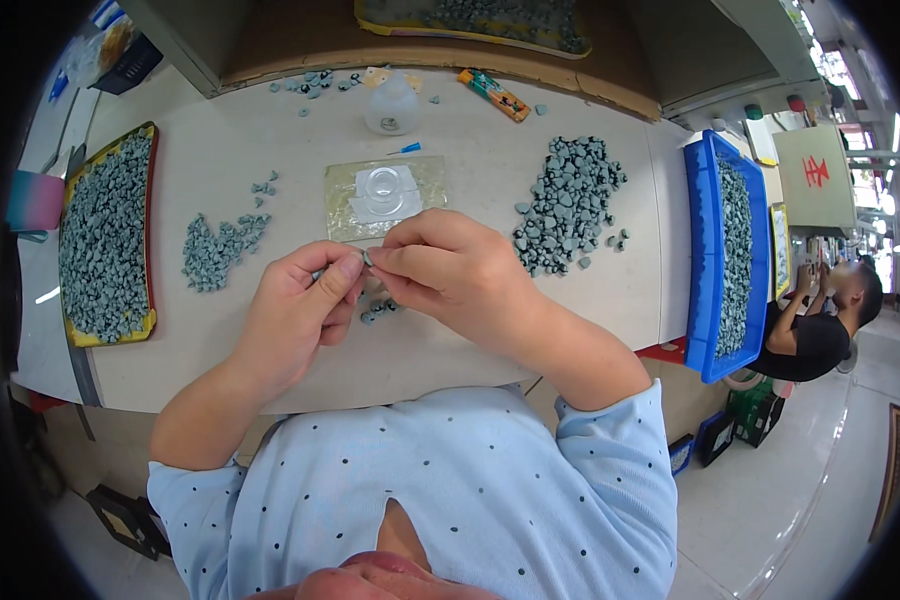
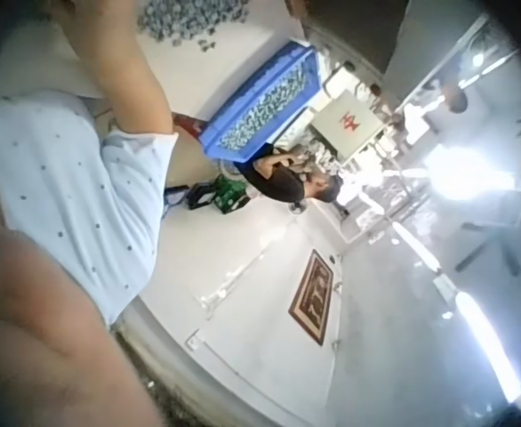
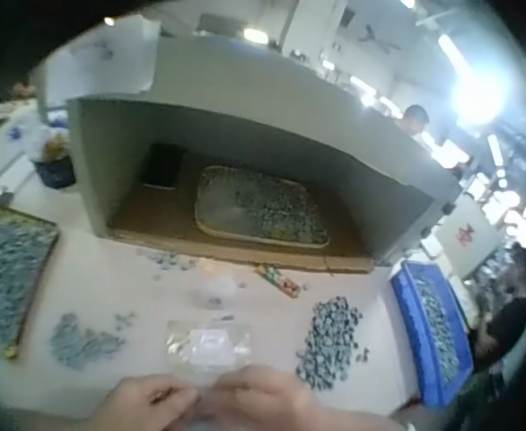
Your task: The person assembles small plastic components by hand, picking up pieces, inserting tiny parts into them, and placing the assembled items into a pile on the table.
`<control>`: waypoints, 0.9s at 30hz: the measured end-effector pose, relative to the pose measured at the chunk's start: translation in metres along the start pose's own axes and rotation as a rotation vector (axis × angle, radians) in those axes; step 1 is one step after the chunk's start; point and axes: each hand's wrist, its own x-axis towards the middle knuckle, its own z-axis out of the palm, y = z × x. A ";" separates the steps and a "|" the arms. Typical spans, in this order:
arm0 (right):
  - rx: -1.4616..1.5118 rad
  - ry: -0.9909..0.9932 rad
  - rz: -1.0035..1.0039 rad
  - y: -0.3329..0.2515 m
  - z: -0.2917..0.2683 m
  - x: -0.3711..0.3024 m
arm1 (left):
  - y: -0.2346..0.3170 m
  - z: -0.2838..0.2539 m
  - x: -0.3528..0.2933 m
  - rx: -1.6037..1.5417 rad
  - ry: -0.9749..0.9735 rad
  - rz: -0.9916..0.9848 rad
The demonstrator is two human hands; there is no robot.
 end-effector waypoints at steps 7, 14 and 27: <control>-0.110 -0.022 -0.100 0.005 0.001 0.005 | -0.002 -0.004 -0.006 0.130 -0.017 0.054; -0.387 0.081 -0.177 0.024 -0.002 0.012 | 0.001 -0.009 -0.007 -0.164 -0.021 -0.054; -0.413 0.074 -0.224 0.016 0.006 0.019 | 0.005 -0.016 -0.011 -0.216 -0.055 0.034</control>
